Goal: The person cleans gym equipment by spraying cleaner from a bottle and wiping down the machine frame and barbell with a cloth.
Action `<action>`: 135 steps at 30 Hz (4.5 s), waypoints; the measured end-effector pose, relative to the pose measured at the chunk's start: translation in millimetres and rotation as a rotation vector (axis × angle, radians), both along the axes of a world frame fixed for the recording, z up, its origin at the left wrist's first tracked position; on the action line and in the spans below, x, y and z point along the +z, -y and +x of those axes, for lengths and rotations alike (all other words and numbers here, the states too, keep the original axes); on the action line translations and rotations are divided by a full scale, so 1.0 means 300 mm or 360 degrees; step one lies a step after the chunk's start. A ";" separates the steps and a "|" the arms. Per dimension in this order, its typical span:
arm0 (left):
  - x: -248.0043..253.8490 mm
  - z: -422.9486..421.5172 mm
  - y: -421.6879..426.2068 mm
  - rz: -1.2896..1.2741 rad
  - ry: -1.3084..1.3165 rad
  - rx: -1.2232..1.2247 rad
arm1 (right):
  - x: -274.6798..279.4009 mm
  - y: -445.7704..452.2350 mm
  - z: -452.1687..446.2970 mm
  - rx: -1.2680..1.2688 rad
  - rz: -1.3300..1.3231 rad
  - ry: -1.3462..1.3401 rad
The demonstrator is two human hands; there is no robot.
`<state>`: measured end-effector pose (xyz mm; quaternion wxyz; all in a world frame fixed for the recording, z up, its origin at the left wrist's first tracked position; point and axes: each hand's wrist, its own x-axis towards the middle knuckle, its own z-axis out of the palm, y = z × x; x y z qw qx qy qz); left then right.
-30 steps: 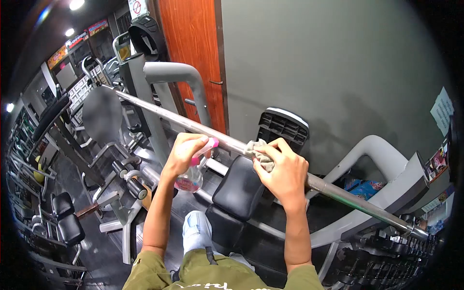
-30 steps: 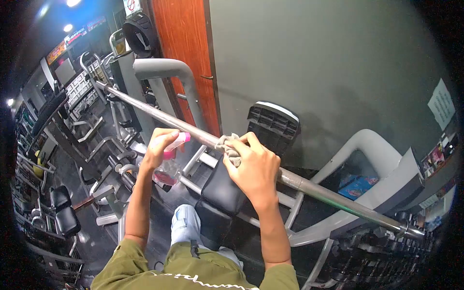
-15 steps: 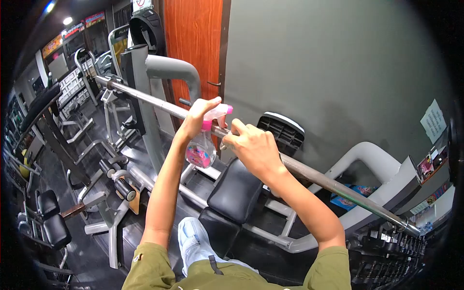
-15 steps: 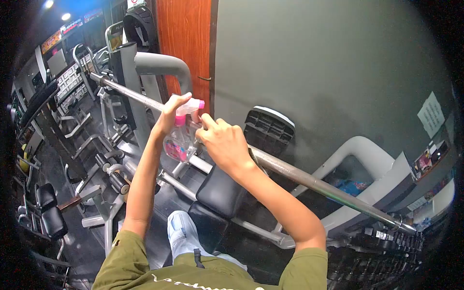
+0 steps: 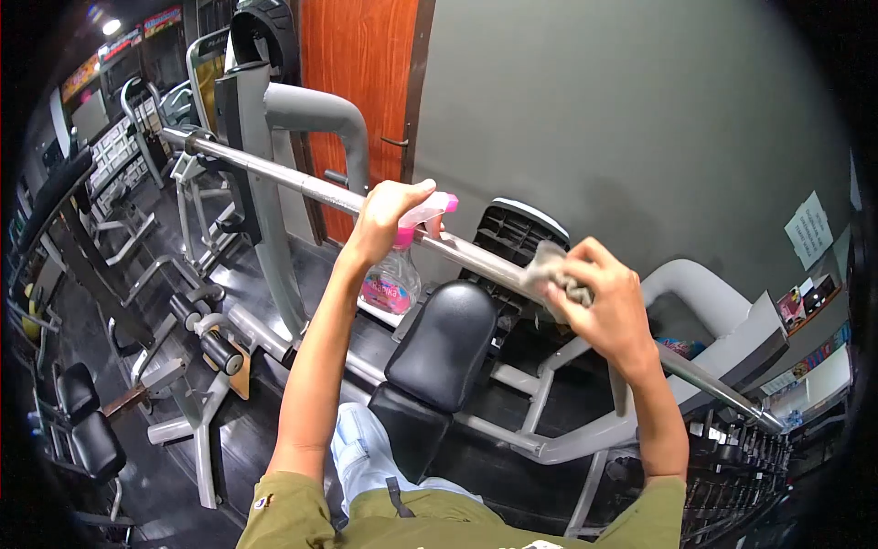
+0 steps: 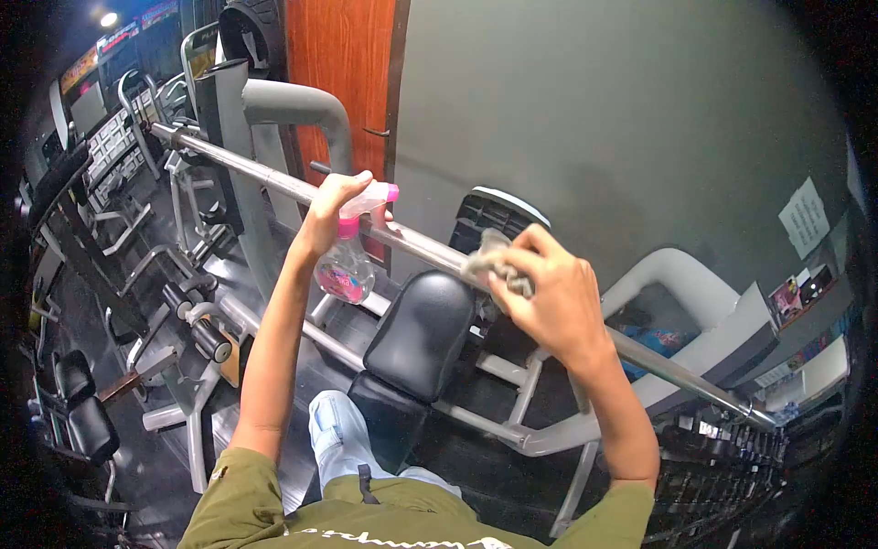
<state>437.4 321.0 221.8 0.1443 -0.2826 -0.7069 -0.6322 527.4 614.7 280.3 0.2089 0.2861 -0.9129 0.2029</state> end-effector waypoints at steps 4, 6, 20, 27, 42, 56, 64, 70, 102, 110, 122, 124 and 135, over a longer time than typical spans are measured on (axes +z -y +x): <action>-0.010 0.000 0.003 -0.0024 0.0004 0.0032 | -0.029 0.093 -0.129 0.0032 0.0034 0.0308; -0.018 -0.004 0.005 0.0005 0.0002 0.0034 | -0.027 0.126 -0.187 0.0015 0.0095 0.0399; -0.029 0.007 0.011 -0.0043 -0.0088 -0.0027 | -0.004 0.058 -0.226 0.0042 0.0267 0.0745; -0.030 0.030 0.036 -0.0017 -0.0034 -0.0074 | -0.046 0.133 -0.112 -0.0024 0.0303 0.0124; -0.053 0.028 0.019 0.0073 -0.0068 -0.0085 | -0.129 0.175 -0.082 -0.0014 0.0399 -0.0429; -0.023 0.073 -0.029 -0.0022 0.0085 -0.0092 | -0.124 -0.166 0.156 -0.0470 0.0358 -0.0323; 0.024 0.050 -0.176 -0.0250 0.0244 -0.0437 | -0.043 0.004 -0.094 0.0019 0.0188 0.0122; 0.010 0.043 -0.176 -0.0107 0.0165 -0.0378 | -0.044 -0.037 -0.123 -0.0216 0.0133 0.0426; -0.025 0.050 -0.173 -0.0210 0.0001 -0.0297 | -0.461 0.379 0.016 0.0075 -0.3713 0.0442; -0.027 0.053 -0.173 -0.0095 0.0051 -0.0319 | -0.492 0.295 0.011 0.0383 -0.3524 0.1289; -0.030 0.068 -0.188 -0.0138 -0.0011 -0.0315 | -0.428 0.204 0.042 -0.0357 -0.3869 0.0064; -0.027 0.071 -0.190 -0.0066 0.0026 -0.0308 | -0.387 0.289 0.025 -0.0244 -0.3867 0.0292; -0.036 0.061 -0.197 -0.0066 -0.0057 -0.0298 | -0.447 0.111 0.231 -0.0554 -0.3086 -0.0232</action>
